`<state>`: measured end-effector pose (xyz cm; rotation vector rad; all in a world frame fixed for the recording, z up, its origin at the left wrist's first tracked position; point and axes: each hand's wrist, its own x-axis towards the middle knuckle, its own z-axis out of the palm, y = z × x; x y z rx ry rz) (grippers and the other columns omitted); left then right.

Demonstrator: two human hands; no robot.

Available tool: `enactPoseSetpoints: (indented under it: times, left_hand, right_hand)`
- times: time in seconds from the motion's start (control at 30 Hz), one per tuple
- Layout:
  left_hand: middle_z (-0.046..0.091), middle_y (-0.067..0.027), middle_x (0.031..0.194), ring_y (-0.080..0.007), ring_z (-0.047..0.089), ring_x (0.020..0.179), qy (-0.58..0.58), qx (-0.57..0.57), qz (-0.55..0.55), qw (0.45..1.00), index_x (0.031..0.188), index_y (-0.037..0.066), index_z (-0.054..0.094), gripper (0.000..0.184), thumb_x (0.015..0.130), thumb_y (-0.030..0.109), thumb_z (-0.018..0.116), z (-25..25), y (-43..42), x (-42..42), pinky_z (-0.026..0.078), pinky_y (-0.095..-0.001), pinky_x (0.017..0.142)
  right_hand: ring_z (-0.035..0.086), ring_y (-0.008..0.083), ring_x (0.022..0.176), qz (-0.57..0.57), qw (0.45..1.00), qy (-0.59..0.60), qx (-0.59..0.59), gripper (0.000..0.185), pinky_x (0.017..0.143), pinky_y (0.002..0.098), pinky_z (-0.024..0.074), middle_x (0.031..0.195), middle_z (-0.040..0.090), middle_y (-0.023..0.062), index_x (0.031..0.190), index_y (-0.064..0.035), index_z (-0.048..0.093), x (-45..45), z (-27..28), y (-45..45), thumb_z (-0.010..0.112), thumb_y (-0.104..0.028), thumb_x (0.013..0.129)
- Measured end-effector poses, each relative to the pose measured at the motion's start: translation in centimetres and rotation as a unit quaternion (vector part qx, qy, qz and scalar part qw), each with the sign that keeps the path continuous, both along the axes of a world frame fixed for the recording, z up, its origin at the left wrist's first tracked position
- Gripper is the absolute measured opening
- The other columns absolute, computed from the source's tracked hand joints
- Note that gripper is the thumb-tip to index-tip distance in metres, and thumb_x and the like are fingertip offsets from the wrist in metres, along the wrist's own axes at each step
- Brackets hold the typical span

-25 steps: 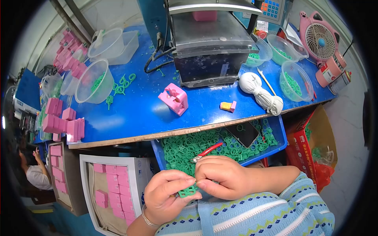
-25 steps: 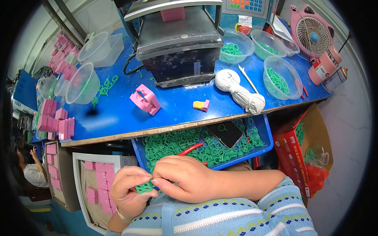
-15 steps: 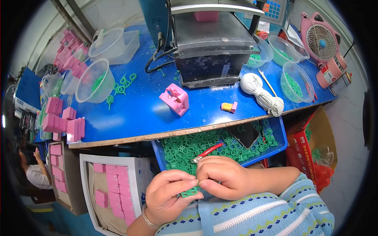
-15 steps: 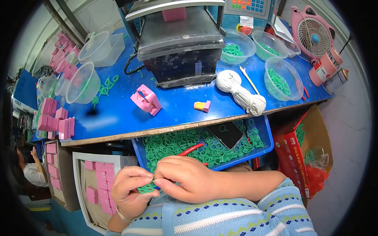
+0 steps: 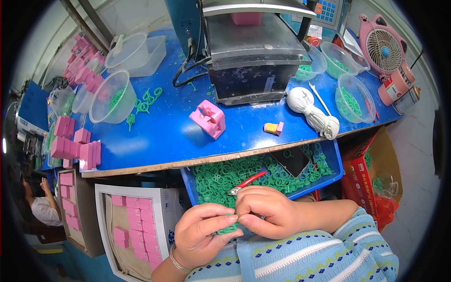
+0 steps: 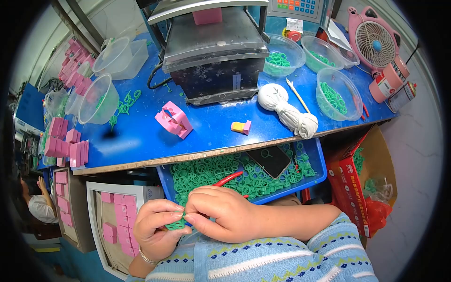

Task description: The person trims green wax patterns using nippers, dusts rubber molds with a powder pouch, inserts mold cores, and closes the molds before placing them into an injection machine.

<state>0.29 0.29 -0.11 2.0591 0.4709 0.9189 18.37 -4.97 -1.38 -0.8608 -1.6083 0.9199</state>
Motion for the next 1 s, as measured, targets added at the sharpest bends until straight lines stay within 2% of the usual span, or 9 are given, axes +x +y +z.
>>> enactPoseSetpoints:
  times: [0.47, 0.53, 0.63, 0.67, 0.7, 0.77, 0.8, 0.87, 1.0]
  left_hand:
    - [0.06, -0.0092, 0.09, -0.0174, 0.057, 0.077, -0.001, 0.009, 0.004, 1.0, 0.094, 0.007, 0.063, 0.039, 0.062, 0.02, 0.081, -0.2, 0.2, 0.1, 0.046, -0.0253, 0.064]
    - [0.061, -0.0092, 0.089, -0.0196, 0.059, 0.076, 0.019, -0.037, 0.01, 0.999, 0.097, 0.005, 0.064, 0.041, 0.06, 0.01, 0.081, 0.2, 0.1, 0.0, 0.049, -0.0271, 0.064]
    - [0.06, -0.0093, 0.088, -0.019, 0.059, 0.076, 0.05, -0.018, 0.052, 0.997, 0.093, 0.002, 0.063, 0.034, 0.063, 0.007, 0.079, 0.1, 0.5, 0.1, 0.048, -0.0261, 0.064]
    - [0.06, -0.0093, 0.088, -0.019, 0.059, 0.076, 0.051, -0.008, 0.057, 0.997, 0.093, 0.002, 0.063, 0.034, 0.063, 0.007, 0.079, -0.1, 1.2, 0.0, 0.048, -0.0261, 0.064]
    - [0.06, -0.0085, 0.087, -0.0163, 0.058, 0.072, 0.033, -0.026, 0.128, 0.991, 0.093, 0.001, 0.062, 0.031, 0.066, 0.005, 0.076, -0.6, 2.1, -0.1, 0.047, -0.0247, 0.061]
    - [0.06, -0.0072, 0.087, -0.0098, 0.052, 0.062, -0.017, -0.08, 0.24, 0.967, 0.096, 0.0, 0.058, 0.024, 0.075, 0.005, 0.069, -0.8, 5.0, -0.6, 0.041, -0.0206, 0.051]
    - [0.06, -0.0069, 0.088, -0.006, 0.048, 0.055, -0.048, -0.116, 0.28, 0.952, 0.099, 0.001, 0.056, 0.023, 0.08, 0.008, 0.065, -0.3, 7.5, -1.1, 0.036, -0.0179, 0.044]
    - [0.058, -0.0041, 0.088, -0.0041, 0.047, 0.057, -0.079, -0.091, 0.355, 0.927, 0.099, 0.0, 0.057, 0.023, 0.078, 0.004, 0.066, 1.6, 12.8, -2.2, 0.039, -0.0189, 0.047]
    - [0.058, -0.0053, 0.09, -0.0088, 0.052, 0.07, 0.026, 0.058, 0.424, 0.903, 0.103, 0.0, 0.056, 0.025, 0.082, 0.01, 0.063, 2.8, 23.2, -5.7, 0.043, -0.0222, 0.058]
  right_hand:
    - [0.048, 0.0268, 0.065, 0.002, 1.0, -0.004, -0.008, 0.012, 0.058, 0.0366, 0.039, 0.071, 0.048, 0.0107, 0.08, -0.0017, 0.05, 0.0, -0.5, 0.1, 0.049, -0.011, 0.088]
    - [0.05, 0.0274, 0.066, 0.007, 1.0, -0.014, -0.022, 0.012, 0.059, 0.0367, 0.0395, 0.071, 0.048, 0.011, 0.081, -0.0016, 0.05, 0.1, -0.5, 0.1, 0.049, -0.012, 0.088]
    - [0.051, 0.0287, 0.068, -0.044, 0.997, -0.065, -0.001, 0.012, 0.06, 0.0377, 0.0405, 0.072, 0.049, 0.0114, 0.08, -0.0018, 0.051, 0.6, -0.6, 0.5, 0.053, -0.012, 0.085]
    - [0.052, 0.0294, 0.07, -0.13, 0.98, -0.143, 0.055, 0.011, 0.061, 0.0387, 0.0417, 0.075, 0.051, 0.0118, 0.079, -0.0026, 0.052, 1.2, -0.4, 1.1, 0.059, -0.011, 0.079]
    - [0.053, 0.0291, 0.071, -0.223, 0.943, -0.219, 0.115, 0.013, 0.062, 0.0383, 0.0426, 0.078, 0.053, 0.0118, 0.077, -0.0037, 0.053, 2.3, -0.6, 1.8, 0.064, -0.009, 0.073]
    - [0.053, 0.0318, 0.08, -0.387, 0.846, -0.324, 0.175, 0.019, 0.072, 0.0402, 0.0418, 0.085, 0.054, 0.0132, 0.083, -0.0041, 0.053, 4.8, -1.7, 3.2, 0.066, -0.01, 0.07]
    - [0.051, 0.0327, 0.087, -0.427, 0.818, -0.355, 0.15, 0.023, 0.078, 0.0421, 0.0395, 0.092, 0.053, 0.0138, 0.088, -0.004, 0.053, 6.0, -2.0, 3.5, 0.066, -0.01, 0.07]
    - [0.049, 0.0336, 0.1, -0.48, 0.768, -0.409, 0.112, 0.027, 0.086, 0.0424, 0.0383, 0.104, 0.052, 0.014, 0.096, -0.0028, 0.055, 7.5, -2.9, 4.1, 0.065, -0.01, 0.071]
    - [0.051, 0.033, 0.098, -0.475, 0.766, -0.415, 0.128, 0.024, 0.085, 0.042, 0.0401, 0.099, 0.055, 0.0138, 0.092, -0.0012, 0.059, 8.3, -3.9, 4.5, 0.065, -0.012, 0.072]
